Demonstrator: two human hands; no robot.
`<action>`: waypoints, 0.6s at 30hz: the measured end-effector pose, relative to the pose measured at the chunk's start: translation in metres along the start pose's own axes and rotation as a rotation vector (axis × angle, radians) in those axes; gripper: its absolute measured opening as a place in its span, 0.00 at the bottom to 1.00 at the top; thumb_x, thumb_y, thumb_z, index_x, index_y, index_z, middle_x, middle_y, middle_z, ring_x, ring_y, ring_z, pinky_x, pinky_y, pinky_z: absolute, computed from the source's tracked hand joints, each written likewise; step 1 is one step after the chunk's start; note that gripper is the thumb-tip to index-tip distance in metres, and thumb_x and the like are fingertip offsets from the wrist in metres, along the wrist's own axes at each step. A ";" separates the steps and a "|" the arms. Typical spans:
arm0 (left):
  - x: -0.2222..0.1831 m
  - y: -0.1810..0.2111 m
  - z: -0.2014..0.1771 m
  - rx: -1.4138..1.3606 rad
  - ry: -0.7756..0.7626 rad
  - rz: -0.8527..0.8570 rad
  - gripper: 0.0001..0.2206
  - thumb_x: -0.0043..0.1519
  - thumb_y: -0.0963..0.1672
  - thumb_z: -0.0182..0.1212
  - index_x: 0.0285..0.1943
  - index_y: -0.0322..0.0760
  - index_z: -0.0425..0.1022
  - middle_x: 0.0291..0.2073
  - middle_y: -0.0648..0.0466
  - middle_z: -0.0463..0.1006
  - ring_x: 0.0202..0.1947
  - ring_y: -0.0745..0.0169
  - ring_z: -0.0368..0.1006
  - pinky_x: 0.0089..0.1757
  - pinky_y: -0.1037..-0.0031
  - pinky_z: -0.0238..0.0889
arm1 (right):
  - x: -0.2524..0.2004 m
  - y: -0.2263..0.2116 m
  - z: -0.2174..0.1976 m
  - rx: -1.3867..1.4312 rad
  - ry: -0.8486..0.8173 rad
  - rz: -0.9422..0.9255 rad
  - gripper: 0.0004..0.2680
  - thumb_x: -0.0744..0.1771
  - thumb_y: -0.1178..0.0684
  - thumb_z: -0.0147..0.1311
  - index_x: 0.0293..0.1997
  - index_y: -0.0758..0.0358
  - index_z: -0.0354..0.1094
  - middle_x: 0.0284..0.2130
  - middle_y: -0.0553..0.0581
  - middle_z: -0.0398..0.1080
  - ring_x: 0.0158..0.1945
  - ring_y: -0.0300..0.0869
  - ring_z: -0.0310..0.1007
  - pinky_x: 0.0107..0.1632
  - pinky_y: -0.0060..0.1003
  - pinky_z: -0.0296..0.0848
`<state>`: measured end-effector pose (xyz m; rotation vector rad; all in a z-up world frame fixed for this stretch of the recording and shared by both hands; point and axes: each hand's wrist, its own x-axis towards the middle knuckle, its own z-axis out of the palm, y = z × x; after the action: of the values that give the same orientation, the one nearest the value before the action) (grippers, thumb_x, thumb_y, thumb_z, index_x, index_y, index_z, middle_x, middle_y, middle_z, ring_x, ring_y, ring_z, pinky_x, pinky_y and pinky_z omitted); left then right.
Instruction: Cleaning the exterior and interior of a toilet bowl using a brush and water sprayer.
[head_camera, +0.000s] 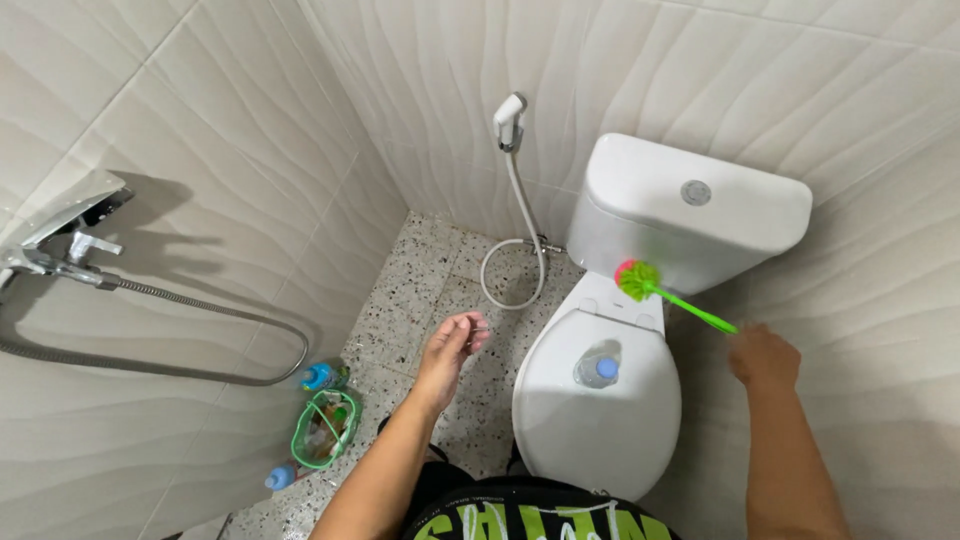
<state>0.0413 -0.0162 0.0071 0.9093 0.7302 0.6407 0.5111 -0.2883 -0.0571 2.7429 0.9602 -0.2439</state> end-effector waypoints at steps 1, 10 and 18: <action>-0.001 0.001 0.002 0.001 -0.005 -0.006 0.16 0.70 0.49 0.51 0.59 0.36 0.73 0.50 0.54 0.79 0.49 0.65 0.74 0.51 0.73 0.66 | -0.018 -0.005 -0.017 0.000 -0.004 0.007 0.14 0.72 0.40 0.45 0.51 0.56 0.74 0.45 0.59 0.78 0.46 0.54 0.79 0.44 0.51 0.77; -0.002 0.018 0.008 0.058 -0.028 -0.017 0.17 0.70 0.49 0.50 0.60 0.34 0.74 0.49 0.52 0.79 0.49 0.64 0.74 0.52 0.72 0.67 | -0.037 -0.001 0.021 0.129 -0.063 0.242 0.19 0.71 0.33 0.42 0.45 0.54 0.77 0.36 0.61 0.79 0.39 0.54 0.80 0.37 0.50 0.75; 0.006 0.012 -0.010 0.031 -0.011 -0.014 0.17 0.70 0.49 0.53 0.60 0.34 0.74 0.49 0.52 0.79 0.48 0.63 0.74 0.51 0.72 0.66 | -0.038 0.014 0.003 0.275 0.123 0.352 0.27 0.71 0.23 0.37 0.33 0.55 0.78 0.26 0.62 0.76 0.31 0.57 0.76 0.33 0.50 0.69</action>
<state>0.0346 -0.0013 0.0116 0.9341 0.7382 0.6129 0.4905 -0.3219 -0.0489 3.1477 0.4821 -0.1552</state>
